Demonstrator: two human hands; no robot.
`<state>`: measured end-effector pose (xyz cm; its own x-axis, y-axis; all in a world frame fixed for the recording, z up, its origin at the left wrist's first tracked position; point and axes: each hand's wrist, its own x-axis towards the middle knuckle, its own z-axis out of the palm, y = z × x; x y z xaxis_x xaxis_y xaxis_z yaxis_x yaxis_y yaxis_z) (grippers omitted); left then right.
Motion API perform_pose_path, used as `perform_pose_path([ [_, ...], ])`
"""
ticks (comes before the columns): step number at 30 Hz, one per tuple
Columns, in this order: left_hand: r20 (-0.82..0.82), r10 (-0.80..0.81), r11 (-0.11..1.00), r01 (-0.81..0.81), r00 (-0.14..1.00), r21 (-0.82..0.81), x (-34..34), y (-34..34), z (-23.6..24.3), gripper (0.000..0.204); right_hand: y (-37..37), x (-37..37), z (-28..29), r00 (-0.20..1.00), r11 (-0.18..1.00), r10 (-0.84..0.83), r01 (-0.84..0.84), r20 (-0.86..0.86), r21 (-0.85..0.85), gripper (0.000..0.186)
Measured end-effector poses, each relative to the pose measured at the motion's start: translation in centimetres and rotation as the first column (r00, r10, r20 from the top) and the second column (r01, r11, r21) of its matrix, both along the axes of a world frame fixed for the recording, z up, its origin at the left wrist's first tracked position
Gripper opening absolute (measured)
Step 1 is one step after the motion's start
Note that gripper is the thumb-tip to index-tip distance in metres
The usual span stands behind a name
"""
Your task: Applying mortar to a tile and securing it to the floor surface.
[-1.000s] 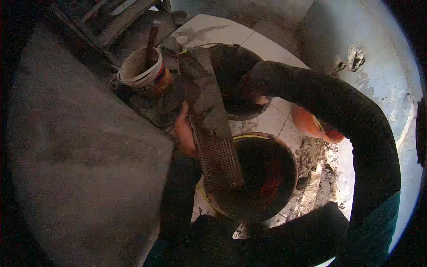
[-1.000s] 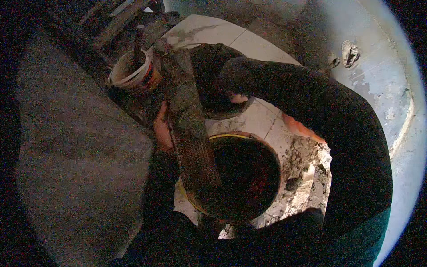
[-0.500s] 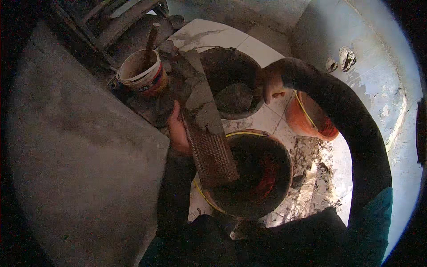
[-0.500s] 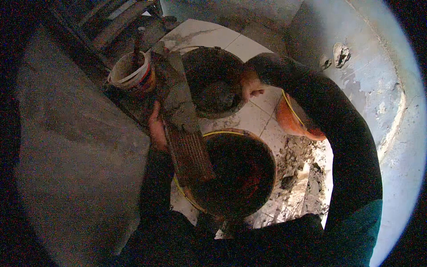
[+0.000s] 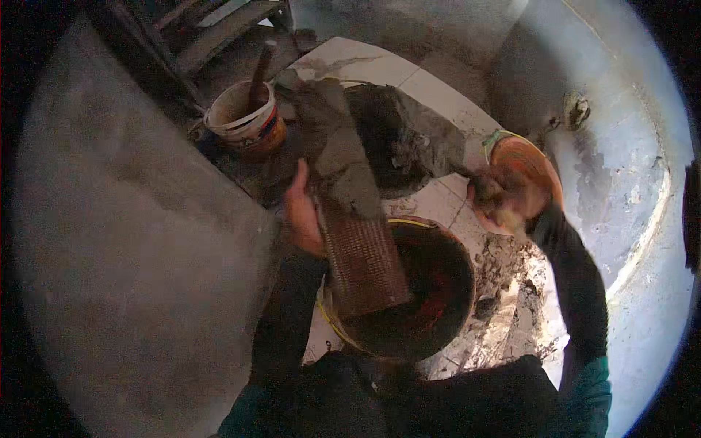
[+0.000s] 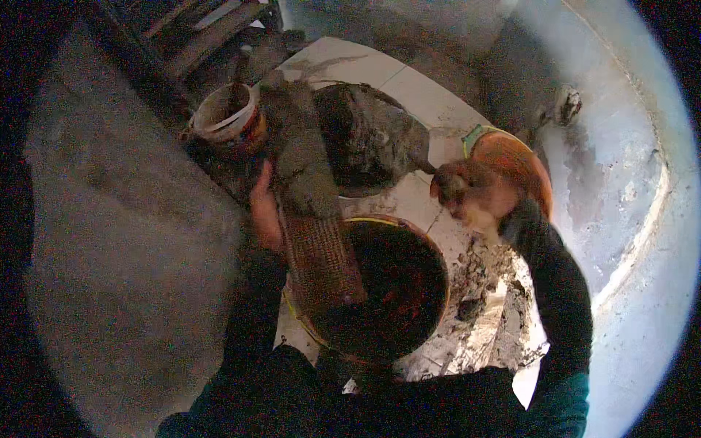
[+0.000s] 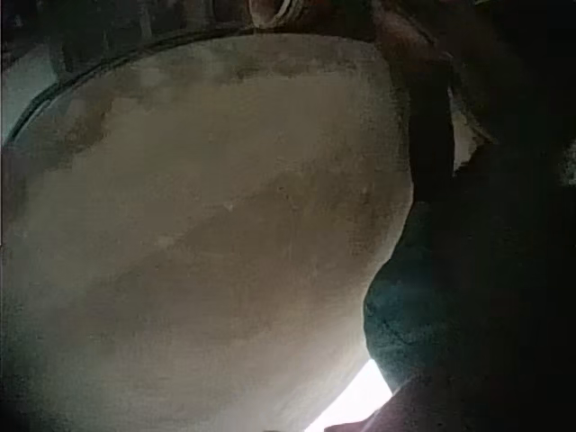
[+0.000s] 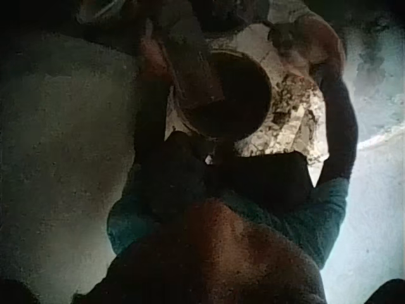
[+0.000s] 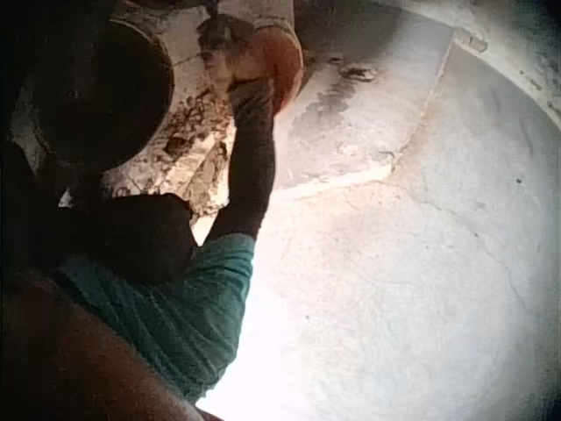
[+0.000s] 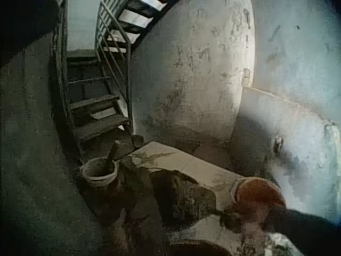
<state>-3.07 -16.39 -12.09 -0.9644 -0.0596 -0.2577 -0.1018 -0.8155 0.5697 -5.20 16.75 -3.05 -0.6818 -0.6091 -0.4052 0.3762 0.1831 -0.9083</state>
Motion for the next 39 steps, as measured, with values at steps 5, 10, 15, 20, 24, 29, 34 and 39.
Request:
perform_pose_path([
  [5,-0.014,-0.069,0.993,0.07,0.998,0.094,0.6,2.3,1.3,0.047,-2.2,5.9,-1.7,0.911,0.983,0.059,0.017,-0.408,0.18,0.031],
  [10,0.103,-0.135,0.991,0.131,0.986,0.039,1.5,3.6,5.2,0.046,-3.4,9.6,-5.7,0.521,0.95,0.198,0.107,-0.83,0.293,0.033],
  [15,0.162,-0.104,0.975,0.133,0.981,-0.179,2.2,3.1,8.0,0.048,-2.4,11.2,-7.4,0.186,0.885,0.303,0.308,-0.935,0.348,0.047],
  [20,0.087,-0.185,0.976,0.193,0.979,-0.103,2.2,2.5,8.0,0.049,0.6,12.2,-7.9,0.21,0.85,0.371,0.316,-0.904,0.422,0.05],
  [24,0.123,-0.181,0.982,0.186,0.976,-0.026,1.5,2.1,6.7,0.048,3.6,13.0,-6.7,-0.04,0.744,0.533,0.498,-0.845,0.446,0.052],
  [29,0.024,-0.175,0.98,0.171,0.984,0.101,1.0,2.3,6.3,0.05,4.5,12.2,-4.4,0.194,0.744,0.46,0.448,-0.867,0.495,0.05],
  [34,0.093,-0.164,0.986,0.167,0.982,-0.02,1.0,2.8,6.6,0.051,3.9,12.2,-3.1,0.194,0.738,0.509,0.403,-0.838,0.541,0.047],
  [39,0.06,-0.151,0.984,0.156,0.987,-0.084,0.7,2.2,6.0,0.051,4.5,12.0,-2.7,0.18,0.748,0.461,0.448,-0.869,0.49,0.042],
])
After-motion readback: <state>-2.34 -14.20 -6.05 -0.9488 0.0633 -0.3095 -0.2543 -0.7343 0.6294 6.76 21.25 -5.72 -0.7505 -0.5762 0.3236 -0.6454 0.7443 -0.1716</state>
